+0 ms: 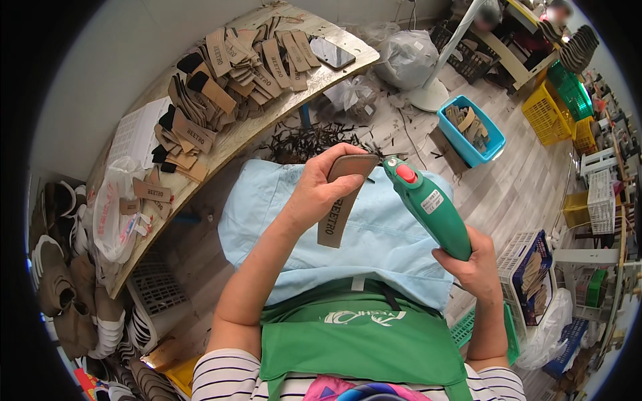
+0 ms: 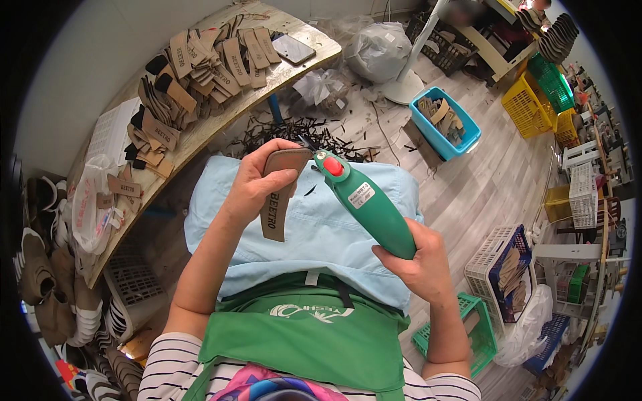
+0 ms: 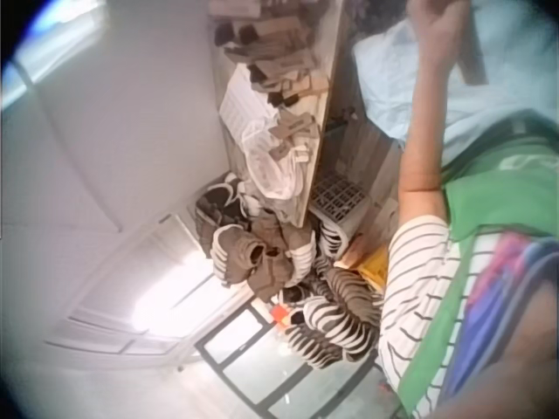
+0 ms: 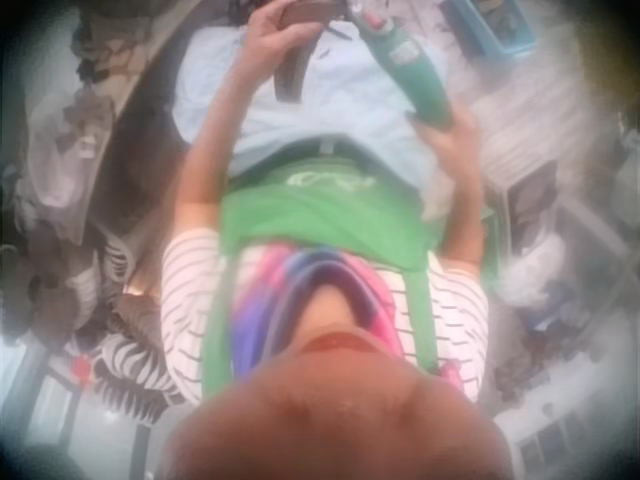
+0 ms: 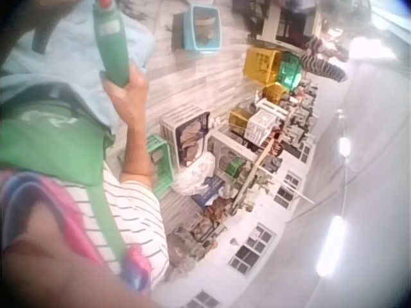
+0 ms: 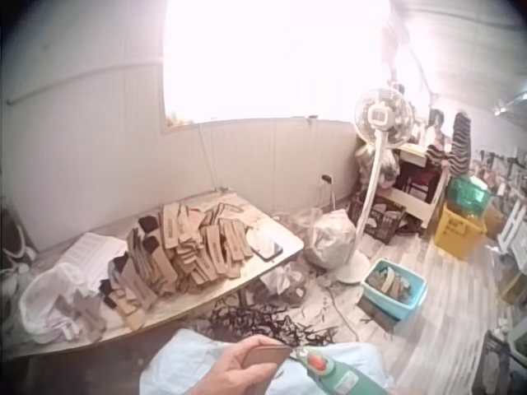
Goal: The person retrieves cardboard shoe tags from a plastic bag and places them on a workbench. Using a green rotary cutter, the person trims the edges of each tag one by one, then sets the trimmed tags aside. The process repeats for multiple tags throughout the clip.
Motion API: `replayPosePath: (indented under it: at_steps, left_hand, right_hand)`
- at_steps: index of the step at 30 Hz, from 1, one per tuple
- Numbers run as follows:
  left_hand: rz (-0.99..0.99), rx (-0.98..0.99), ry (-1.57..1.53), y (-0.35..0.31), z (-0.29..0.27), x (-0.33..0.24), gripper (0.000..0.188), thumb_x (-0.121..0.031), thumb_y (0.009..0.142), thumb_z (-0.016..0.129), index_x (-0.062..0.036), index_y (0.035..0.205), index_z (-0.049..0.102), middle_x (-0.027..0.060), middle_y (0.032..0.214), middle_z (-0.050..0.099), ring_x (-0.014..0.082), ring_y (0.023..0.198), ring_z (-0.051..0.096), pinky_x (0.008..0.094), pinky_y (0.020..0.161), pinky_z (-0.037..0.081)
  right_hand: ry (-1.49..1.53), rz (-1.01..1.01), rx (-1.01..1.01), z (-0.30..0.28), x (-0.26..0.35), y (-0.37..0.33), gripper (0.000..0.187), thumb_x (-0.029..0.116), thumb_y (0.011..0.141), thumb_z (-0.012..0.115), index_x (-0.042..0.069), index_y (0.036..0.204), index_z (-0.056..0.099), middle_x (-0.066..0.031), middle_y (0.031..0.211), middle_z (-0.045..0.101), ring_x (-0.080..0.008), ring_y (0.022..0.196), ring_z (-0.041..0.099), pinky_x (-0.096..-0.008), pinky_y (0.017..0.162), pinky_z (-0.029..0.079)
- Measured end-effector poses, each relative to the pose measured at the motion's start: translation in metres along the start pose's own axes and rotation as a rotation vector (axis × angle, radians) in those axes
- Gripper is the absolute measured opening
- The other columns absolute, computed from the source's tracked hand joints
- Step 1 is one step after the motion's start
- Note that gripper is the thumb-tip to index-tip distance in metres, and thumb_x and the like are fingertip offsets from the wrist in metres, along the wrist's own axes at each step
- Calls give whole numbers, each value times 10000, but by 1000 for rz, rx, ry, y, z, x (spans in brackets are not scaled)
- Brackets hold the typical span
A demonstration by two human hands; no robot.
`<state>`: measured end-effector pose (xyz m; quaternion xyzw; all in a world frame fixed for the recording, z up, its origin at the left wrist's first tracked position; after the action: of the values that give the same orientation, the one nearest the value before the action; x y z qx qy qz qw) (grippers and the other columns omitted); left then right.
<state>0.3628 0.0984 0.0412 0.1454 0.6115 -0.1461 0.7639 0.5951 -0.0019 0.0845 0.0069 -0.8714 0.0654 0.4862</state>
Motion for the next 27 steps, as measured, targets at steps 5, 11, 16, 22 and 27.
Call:
replayPosePath:
  at_steps: [5,11,16,22,27]
  left_hand:
    - [-66,64,65,-2,-8,-9,272,-81,851,655,-33,1118,630,1,802,624,82,656,574,243,593,482]
    - [-155,173,102,-3,-9,-10,276,-94,850,662,-19,1115,640,3,799,624,74,658,571,239,587,476]
    - [-187,285,93,-12,-13,-7,253,-97,859,665,-18,1100,661,-3,810,627,63,678,560,241,600,473]
    - [-145,6,265,-37,-75,-20,357,-183,903,687,-19,1203,584,12,898,623,82,766,584,254,678,504]
    - [53,-893,363,-115,-268,-58,347,-134,920,657,-3,1223,553,102,1025,650,169,863,637,316,749,537]
  right_hand:
    - [-97,-116,19,-8,4,0,233,61,701,770,-4,870,623,-73,718,568,-198,616,530,-325,584,425]
    - [-262,-222,32,-18,8,4,214,81,663,758,5,776,593,-102,680,534,-255,579,513,-344,557,405]
    - [-290,-260,74,-8,17,13,209,70,656,749,-3,771,591,-103,676,525,-253,581,508,-343,558,400]
    - [-107,-70,-63,0,0,12,251,28,665,718,-42,873,597,-60,687,524,-161,625,479,-307,589,394]
    - [-27,62,-70,-5,-34,6,181,32,718,703,-29,852,598,-27,688,551,-110,645,486,-272,595,400]
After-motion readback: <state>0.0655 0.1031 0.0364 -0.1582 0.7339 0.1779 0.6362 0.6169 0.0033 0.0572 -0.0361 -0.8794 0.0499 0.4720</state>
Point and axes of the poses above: each hand's wrist, its own y-axis towards the middle knuckle, its own z-axis out of the palm, x = y × z, the point moved 7 cm from there along y, towards the middle knuckle
